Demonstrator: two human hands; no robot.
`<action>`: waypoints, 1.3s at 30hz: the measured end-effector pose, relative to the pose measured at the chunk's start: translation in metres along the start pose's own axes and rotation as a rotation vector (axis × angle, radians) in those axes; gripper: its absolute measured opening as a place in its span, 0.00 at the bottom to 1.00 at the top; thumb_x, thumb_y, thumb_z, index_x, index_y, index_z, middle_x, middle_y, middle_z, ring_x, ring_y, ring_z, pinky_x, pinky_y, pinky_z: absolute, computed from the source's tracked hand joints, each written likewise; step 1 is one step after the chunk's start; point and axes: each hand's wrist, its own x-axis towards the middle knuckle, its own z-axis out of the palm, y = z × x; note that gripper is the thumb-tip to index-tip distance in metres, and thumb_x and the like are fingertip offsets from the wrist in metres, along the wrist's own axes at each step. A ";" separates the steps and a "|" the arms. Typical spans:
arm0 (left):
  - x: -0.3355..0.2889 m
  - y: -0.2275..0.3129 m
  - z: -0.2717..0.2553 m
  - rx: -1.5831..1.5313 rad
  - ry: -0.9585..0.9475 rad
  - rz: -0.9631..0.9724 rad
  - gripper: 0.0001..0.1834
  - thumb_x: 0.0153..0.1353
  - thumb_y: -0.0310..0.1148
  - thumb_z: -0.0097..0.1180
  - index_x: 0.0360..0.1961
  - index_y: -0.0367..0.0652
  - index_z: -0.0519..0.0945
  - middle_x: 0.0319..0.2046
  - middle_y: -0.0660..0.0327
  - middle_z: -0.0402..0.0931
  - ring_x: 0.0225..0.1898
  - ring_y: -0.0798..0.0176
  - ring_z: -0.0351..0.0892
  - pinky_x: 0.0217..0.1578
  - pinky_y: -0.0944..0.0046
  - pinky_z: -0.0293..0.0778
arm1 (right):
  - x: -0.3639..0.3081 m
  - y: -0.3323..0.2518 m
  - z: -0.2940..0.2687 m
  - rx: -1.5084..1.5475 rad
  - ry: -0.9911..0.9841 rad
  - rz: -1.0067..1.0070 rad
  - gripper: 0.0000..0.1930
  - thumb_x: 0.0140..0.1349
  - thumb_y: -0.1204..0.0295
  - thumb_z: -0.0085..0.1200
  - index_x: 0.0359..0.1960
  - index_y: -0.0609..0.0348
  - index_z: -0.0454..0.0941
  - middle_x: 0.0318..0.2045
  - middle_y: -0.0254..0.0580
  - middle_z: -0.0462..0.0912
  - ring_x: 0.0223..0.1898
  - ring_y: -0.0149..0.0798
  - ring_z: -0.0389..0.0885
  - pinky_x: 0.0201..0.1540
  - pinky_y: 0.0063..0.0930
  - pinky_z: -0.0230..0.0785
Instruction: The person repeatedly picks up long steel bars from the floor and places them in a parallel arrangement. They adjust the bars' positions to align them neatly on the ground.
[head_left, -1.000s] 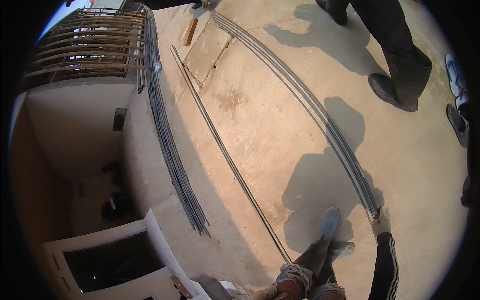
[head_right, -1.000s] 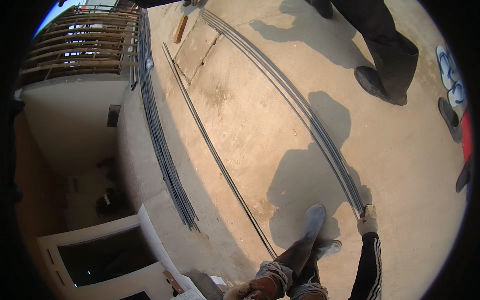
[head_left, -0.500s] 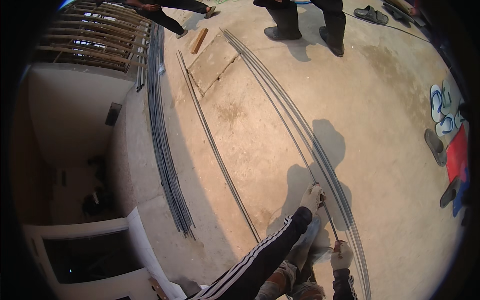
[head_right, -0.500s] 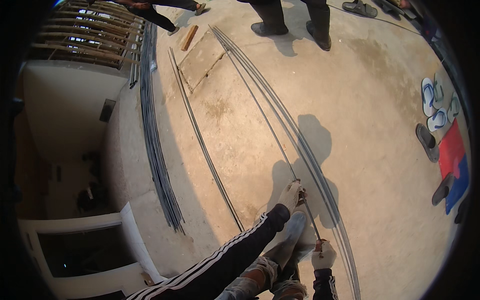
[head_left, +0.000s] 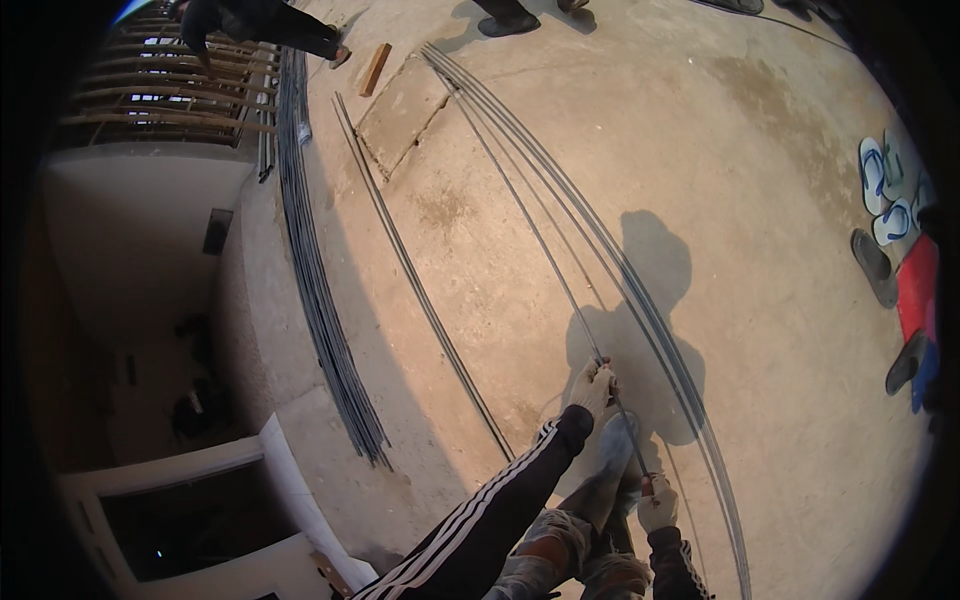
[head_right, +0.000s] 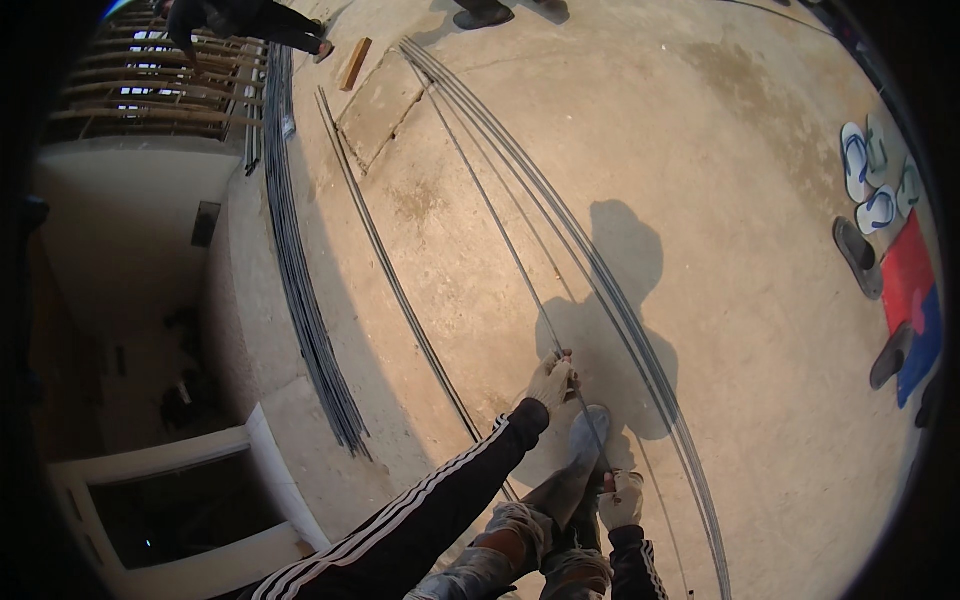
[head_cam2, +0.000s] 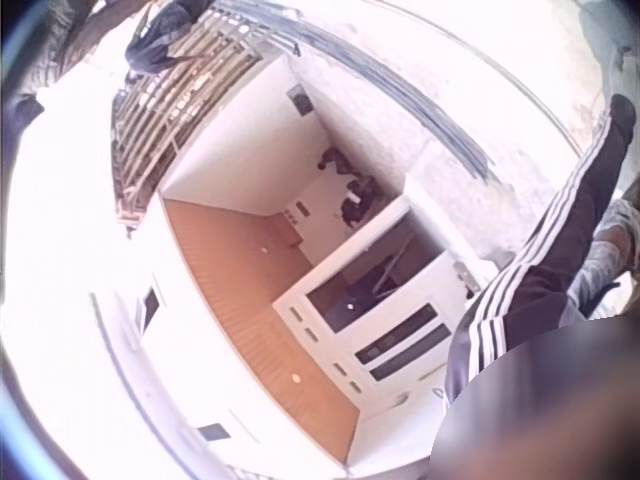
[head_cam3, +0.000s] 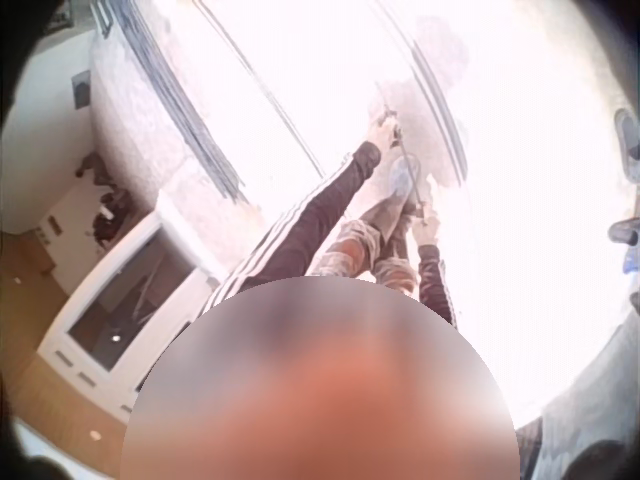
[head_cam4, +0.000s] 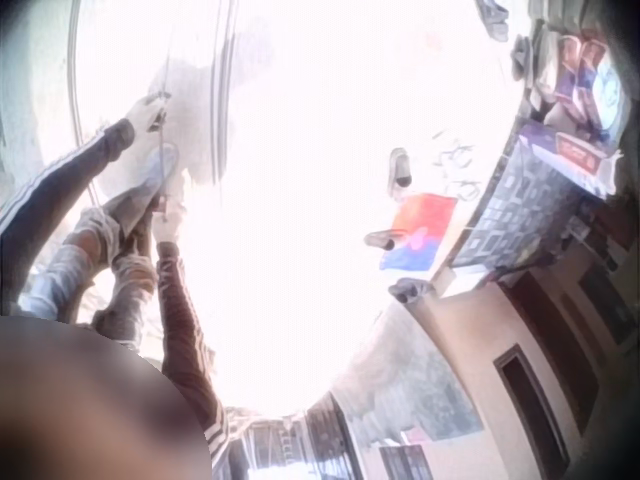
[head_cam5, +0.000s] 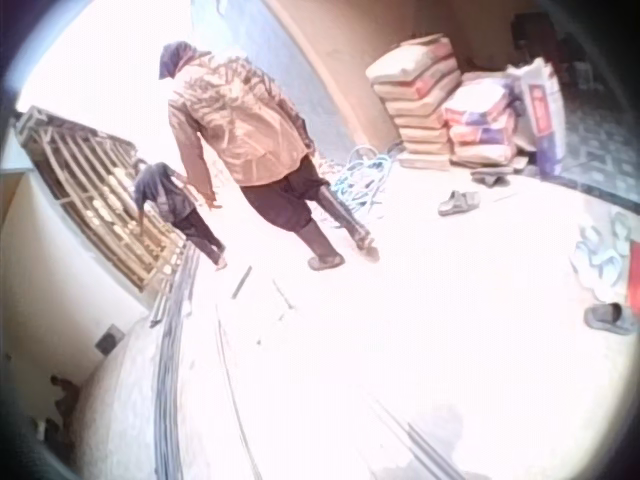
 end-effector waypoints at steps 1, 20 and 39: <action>0.000 -0.001 -0.001 0.001 0.010 -0.024 0.16 0.71 0.39 0.53 0.57 0.50 0.72 0.30 0.66 0.75 0.27 0.66 0.79 0.27 0.63 0.76 | 0.001 0.001 -0.001 0.006 -0.042 0.014 0.13 0.70 0.64 0.52 0.43 0.63 0.81 0.33 0.61 0.82 0.35 0.62 0.83 0.36 0.48 0.73; 0.048 -0.019 0.014 0.026 0.010 -0.005 0.16 0.72 0.40 0.55 0.57 0.49 0.74 0.32 0.66 0.79 0.28 0.64 0.82 0.28 0.62 0.79 | -0.071 0.090 -0.030 -0.001 0.026 0.312 0.06 0.69 0.73 0.55 0.38 0.63 0.79 0.33 0.46 0.81 0.34 0.42 0.81 0.38 0.33 0.77; 0.152 -0.156 0.059 0.463 0.017 0.099 0.12 0.66 0.38 0.64 0.44 0.41 0.83 0.32 0.64 0.80 0.28 0.69 0.78 0.29 0.67 0.75 | 0.042 0.205 -0.011 -0.098 0.036 0.290 0.07 0.66 0.75 0.57 0.44 0.60 0.78 0.43 0.56 0.79 0.46 0.61 0.80 0.47 0.48 0.74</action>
